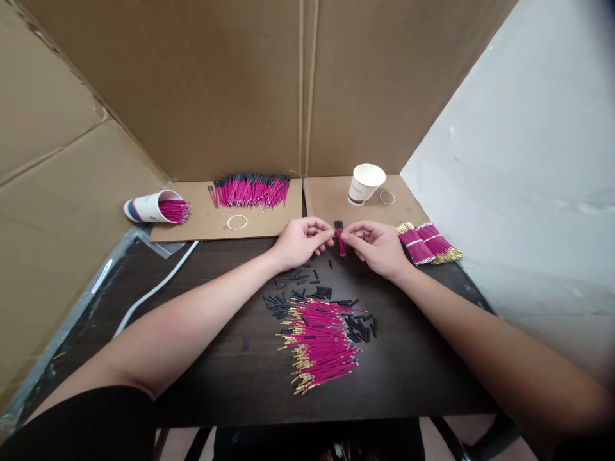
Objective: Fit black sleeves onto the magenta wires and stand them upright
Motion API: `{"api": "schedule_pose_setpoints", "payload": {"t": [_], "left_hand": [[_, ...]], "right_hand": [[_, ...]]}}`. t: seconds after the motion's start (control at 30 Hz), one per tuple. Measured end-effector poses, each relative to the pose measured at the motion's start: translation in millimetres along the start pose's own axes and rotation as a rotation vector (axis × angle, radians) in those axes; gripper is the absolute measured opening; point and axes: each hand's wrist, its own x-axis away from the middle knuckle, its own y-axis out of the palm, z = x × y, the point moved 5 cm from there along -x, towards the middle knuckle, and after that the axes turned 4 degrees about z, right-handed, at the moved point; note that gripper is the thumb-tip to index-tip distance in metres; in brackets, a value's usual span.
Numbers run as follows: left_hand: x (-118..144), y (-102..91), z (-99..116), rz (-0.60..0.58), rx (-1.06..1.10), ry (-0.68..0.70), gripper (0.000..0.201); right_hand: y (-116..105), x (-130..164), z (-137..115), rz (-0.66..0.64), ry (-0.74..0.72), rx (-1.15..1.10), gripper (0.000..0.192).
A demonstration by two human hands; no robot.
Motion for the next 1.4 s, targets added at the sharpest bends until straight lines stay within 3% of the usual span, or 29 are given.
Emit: {"api": "schedule_pose_setpoints", "payload": {"t": [0.7, 1.17, 1.4], "left_hand": [[0.0, 0.6, -1.6, -0.011, -0.023, 0.007, 0.007], [-1.5, -0.9, -5.9, -0.006, 0.019, 0.014, 0.009], [-2.5, -0.1, -6.6, -0.034, 0.024, 0.034, 0.021]], "right_hand": [[2.3, -0.9, 4.3, -0.024, 0.006, -0.037, 0.037], [1.5, 0.8, 4.9, 0.0, 0.065, -0.002, 0.049], [1.1, 1.3, 3.7, 0.014, 0.065, -0.029, 0.051]]}}
